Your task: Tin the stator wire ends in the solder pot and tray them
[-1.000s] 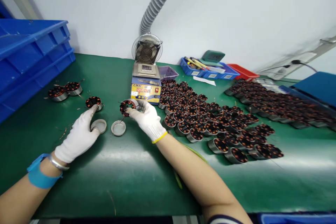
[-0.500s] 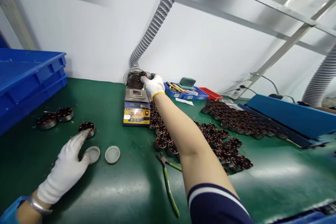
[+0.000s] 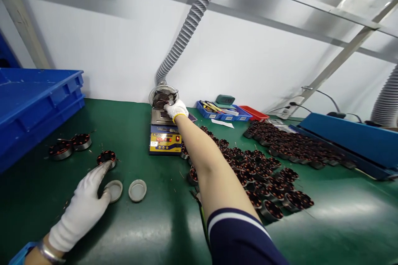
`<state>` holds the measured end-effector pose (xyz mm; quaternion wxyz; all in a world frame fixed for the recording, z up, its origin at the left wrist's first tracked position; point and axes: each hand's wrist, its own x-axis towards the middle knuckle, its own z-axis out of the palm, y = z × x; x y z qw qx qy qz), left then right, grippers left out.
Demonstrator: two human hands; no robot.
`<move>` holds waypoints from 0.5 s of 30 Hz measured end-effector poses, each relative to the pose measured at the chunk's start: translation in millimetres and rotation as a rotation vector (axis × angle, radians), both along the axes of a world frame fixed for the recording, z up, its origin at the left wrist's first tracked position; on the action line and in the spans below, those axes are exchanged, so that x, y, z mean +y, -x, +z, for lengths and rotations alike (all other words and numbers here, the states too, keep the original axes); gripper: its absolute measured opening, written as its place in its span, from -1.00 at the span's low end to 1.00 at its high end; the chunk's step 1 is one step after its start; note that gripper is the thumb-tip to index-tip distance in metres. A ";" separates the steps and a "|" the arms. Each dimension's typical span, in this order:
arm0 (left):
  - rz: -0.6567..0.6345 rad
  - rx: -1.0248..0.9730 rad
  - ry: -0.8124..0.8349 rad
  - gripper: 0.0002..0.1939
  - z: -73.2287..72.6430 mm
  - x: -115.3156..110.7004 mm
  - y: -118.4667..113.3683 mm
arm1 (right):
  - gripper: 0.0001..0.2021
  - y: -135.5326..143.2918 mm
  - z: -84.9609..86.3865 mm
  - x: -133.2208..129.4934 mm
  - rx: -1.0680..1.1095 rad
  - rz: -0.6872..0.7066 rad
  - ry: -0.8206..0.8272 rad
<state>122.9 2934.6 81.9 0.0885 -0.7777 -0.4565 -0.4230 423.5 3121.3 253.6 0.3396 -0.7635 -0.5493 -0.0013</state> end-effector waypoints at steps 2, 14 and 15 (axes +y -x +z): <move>-0.003 0.001 0.006 -0.40 0.3 0.2 0.8 | -0.56 -4.4 4.0 0.8 0.016 0.003 -0.010; 0.010 -0.021 0.062 -0.43 -2.3 2.3 1.0 | -0.53 -23.8 40.3 -6.1 -0.172 0.063 -0.027; 0.013 -0.022 0.064 -0.43 -2.0 2.0 1.0 | -0.51 -21.5 42.8 -9.9 -0.246 0.063 -0.030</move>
